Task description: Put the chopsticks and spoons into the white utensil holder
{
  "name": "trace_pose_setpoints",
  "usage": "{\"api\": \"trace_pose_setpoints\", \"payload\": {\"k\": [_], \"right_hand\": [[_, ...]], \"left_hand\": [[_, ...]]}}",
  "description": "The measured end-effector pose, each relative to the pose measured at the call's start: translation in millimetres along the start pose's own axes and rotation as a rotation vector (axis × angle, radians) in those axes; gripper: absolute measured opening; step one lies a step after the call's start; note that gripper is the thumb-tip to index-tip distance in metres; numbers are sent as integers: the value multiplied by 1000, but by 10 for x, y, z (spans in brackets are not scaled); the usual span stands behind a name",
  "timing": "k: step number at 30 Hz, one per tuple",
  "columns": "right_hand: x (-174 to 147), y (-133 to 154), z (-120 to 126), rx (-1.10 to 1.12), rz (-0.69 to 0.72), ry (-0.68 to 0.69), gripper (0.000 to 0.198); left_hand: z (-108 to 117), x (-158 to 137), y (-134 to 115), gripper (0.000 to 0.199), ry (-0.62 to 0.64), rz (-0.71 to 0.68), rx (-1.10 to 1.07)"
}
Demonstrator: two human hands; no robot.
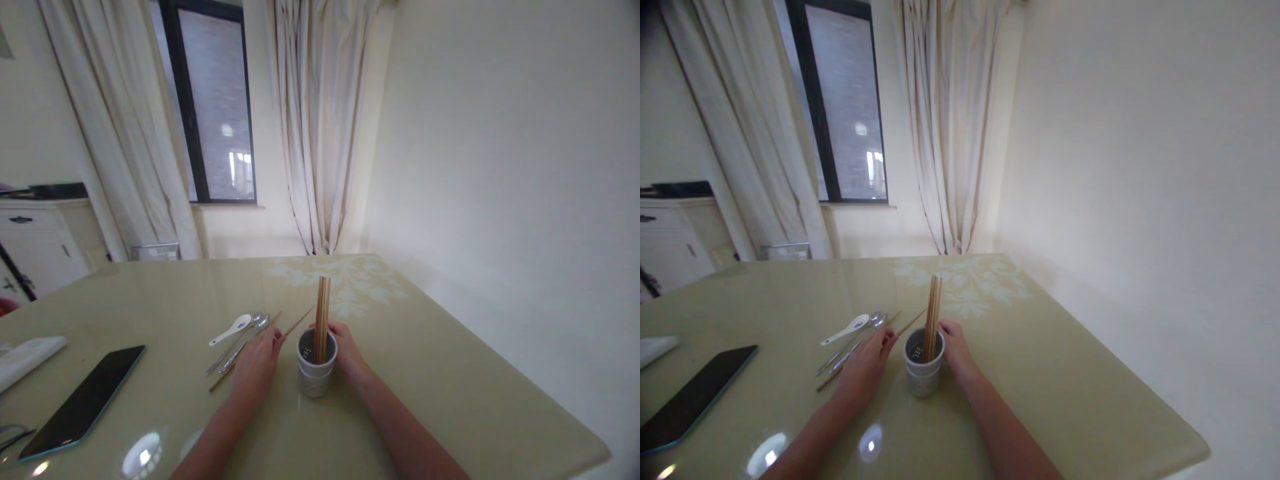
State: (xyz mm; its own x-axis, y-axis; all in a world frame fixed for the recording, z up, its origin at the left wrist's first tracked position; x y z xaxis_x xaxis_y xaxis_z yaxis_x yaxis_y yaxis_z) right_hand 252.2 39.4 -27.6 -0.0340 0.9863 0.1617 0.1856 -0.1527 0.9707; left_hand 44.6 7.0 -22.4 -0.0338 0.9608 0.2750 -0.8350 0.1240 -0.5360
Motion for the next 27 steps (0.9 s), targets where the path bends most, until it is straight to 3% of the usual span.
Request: {"api": "trace_pose_setpoints", "payload": {"k": [6,11,13,15,17,20,23,27], "right_hand": [[1,59,-29,55,-13,72,45],[16,65,-57,69,-4,95,50],[35,123,-19,42,81,-25,48],[54,255,110,-27,245,-291,45],[54,445,310,-99,426,-576,43],[26,743,623,-76,622,-783,39],[-39,941,781,49,707,-810,41],[-134,1003,602,98,676,-636,42]], "left_hand": [[-34,-63,-193,33,19,-230,-289],[-50,-66,-183,35,15,-256,-264],[-29,-45,-149,35,-11,-281,-184],[29,-6,-77,35,-85,-256,-69],[109,37,29,35,-154,-170,77],[206,72,185,29,-164,-21,315],[227,67,264,26,-103,59,457],[194,70,277,25,-15,90,472]]}}
Point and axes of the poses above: each hand's wrist, its own x-axis towards the middle knuckle, its own z-axis out of the back of the hand, y = z × x, the point moved 2 cm from there along x, towards the middle knuckle, and after that the axes turned 5 degrees about z, right-handed, at the moved point
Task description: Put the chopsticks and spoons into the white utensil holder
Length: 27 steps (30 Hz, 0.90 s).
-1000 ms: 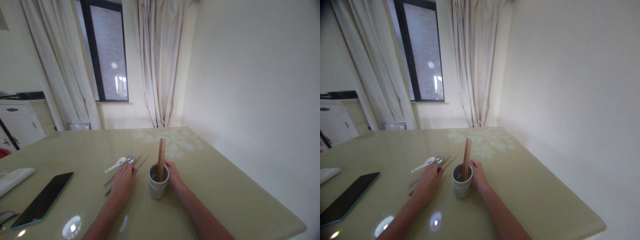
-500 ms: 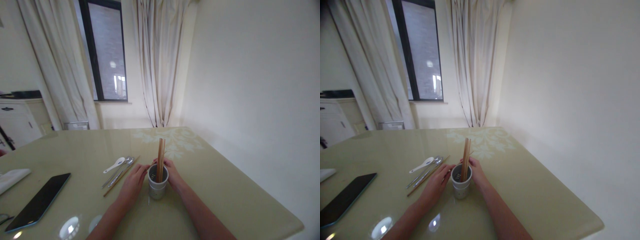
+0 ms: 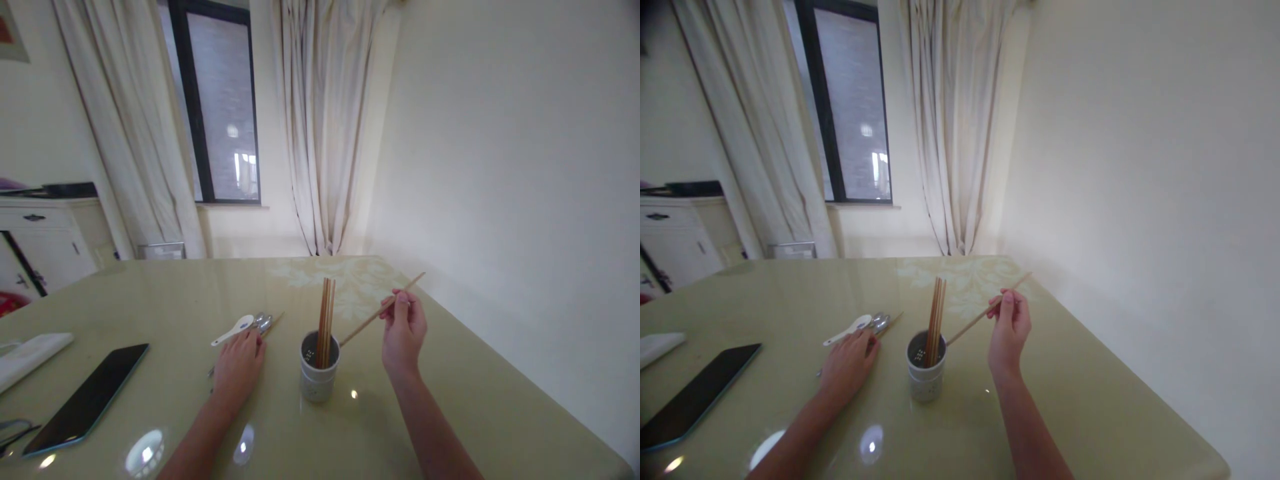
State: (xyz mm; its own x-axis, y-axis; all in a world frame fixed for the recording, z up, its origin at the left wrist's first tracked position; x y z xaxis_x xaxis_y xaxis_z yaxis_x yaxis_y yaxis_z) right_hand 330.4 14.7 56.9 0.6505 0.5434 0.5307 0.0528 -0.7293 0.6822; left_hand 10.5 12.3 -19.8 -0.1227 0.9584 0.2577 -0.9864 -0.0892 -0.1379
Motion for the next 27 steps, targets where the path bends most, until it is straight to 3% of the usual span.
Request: {"api": "trace_pose_setpoints", "payload": {"k": [5,10,17,21,27], "right_hand": [[-291,1,-218,-63,-97,291,37],[-437,-127,-253,-175,-202,464,41],[-514,-195,-270,-271,-200,567,47],[-534,-200,-266,-321,-189,587,48],[-526,-410,-243,-281,-295,532,62]], "left_hand": [[-10,29,60,22,27,57,-34],[9,20,111,22,55,73,27],[-73,40,117,17,117,20,-128],[-172,60,141,17,163,65,-234],[-219,39,59,24,52,47,-401]]}}
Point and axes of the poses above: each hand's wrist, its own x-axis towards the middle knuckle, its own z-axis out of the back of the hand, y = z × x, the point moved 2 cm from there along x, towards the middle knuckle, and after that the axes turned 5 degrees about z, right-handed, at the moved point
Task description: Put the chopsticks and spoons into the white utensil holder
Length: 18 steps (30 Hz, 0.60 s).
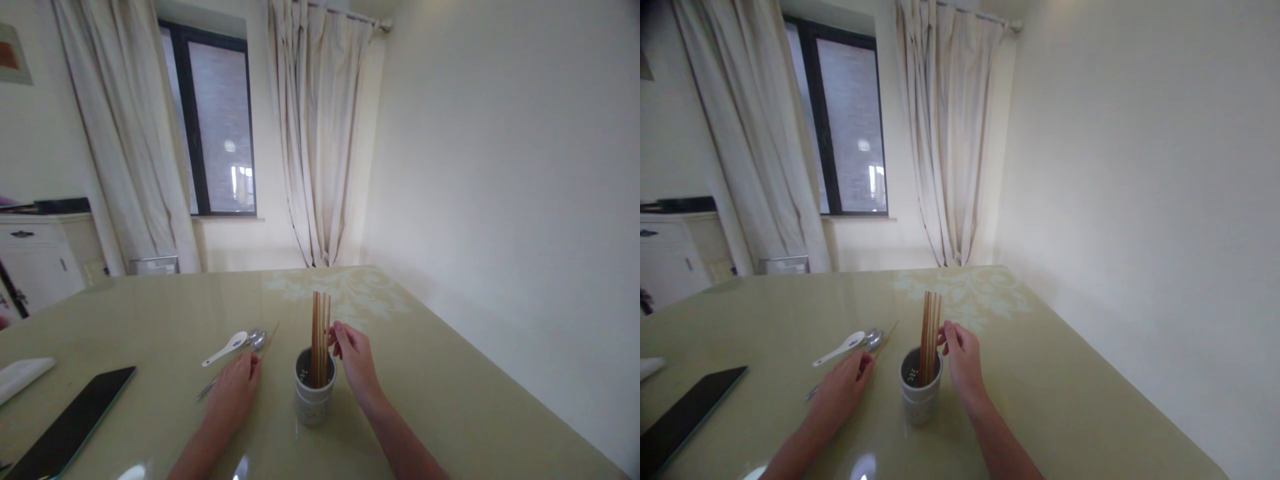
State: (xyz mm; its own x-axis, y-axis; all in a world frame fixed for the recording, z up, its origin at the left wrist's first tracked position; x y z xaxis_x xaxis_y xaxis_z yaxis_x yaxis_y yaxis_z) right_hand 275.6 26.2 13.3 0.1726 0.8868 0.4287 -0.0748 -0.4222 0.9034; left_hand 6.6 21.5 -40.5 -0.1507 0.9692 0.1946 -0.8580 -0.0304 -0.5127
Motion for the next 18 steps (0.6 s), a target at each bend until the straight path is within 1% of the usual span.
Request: {"api": "trace_pose_setpoints", "payload": {"k": [2,4,6,8,10,12,13,15,17,18], "right_hand": [[20,-128,-26,34,-99,38,63],[6,-240,-82,92,-213,150,61],[-39,-306,-156,185,-306,253,55],[-83,-326,-223,261,-358,289,52],[-93,-311,-259,283,-361,279,52],[-48,-261,-227,264,-307,216,53],[-5,-221,-172,243,-259,151,54],[99,-102,23,179,-117,-49,55],[191,64,292,119,68,-281,54],[220,154,429,109,161,-394,51]], "left_hand": [[-31,-25,-111,30,-42,-57,-160],[-64,-68,-259,34,-39,-131,-315],[-86,-127,-411,34,-12,-215,-418],[-89,-187,-525,30,4,-280,-469],[-77,-223,-576,29,23,-316,-484],[-50,-215,-553,30,39,-334,-465],[-26,-191,-514,31,28,-329,-439],[46,-112,-387,32,-36,-284,-338],[135,-17,-228,31,-110,-202,-162],[177,25,-150,30,-125,-152,-57]]}}
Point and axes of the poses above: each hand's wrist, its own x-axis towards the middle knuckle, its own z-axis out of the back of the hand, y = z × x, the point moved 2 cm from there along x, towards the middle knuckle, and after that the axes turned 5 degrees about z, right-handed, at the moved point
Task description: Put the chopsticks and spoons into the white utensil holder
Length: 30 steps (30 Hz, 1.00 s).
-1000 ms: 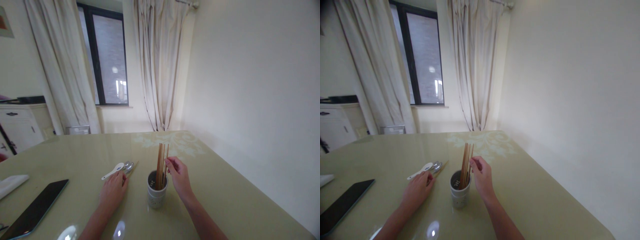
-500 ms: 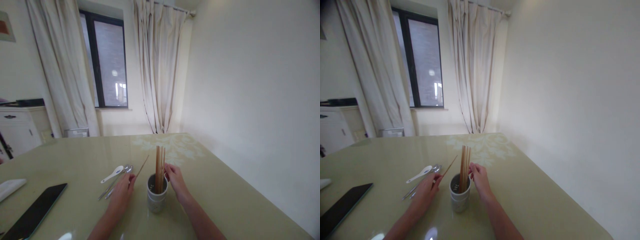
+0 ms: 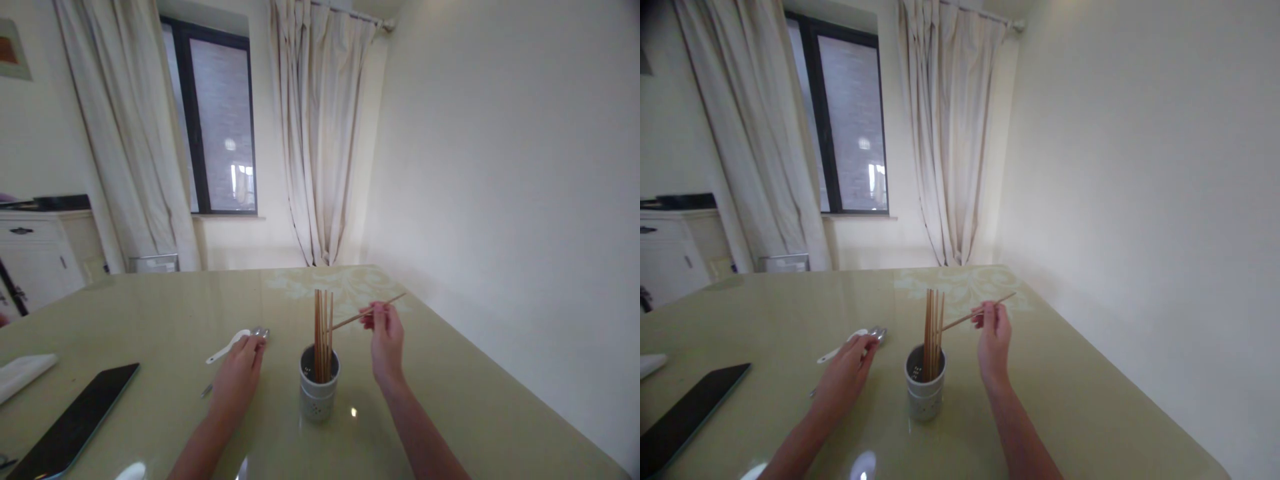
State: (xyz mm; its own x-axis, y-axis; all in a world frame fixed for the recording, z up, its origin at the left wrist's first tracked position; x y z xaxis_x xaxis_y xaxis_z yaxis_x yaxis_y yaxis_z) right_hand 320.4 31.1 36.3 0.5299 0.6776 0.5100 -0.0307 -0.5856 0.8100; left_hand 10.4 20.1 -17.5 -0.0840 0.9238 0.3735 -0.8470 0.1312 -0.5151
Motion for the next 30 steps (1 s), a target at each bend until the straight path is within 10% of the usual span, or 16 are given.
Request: {"api": "trace_pose_setpoints", "payload": {"k": [4,13,23,30], "right_hand": [[161,290,236,168,165,-175,42],[-216,266,-130,40,4,293,44],[-370,92,-260,-211,39,495,53],[-398,49,-279,-171,4,611,43]], "left_hand": [[93,49,198,24,88,131,311],[69,10,212,23,159,156,424],[80,3,220,26,147,131,503],[61,18,107,27,-20,152,10]]}}
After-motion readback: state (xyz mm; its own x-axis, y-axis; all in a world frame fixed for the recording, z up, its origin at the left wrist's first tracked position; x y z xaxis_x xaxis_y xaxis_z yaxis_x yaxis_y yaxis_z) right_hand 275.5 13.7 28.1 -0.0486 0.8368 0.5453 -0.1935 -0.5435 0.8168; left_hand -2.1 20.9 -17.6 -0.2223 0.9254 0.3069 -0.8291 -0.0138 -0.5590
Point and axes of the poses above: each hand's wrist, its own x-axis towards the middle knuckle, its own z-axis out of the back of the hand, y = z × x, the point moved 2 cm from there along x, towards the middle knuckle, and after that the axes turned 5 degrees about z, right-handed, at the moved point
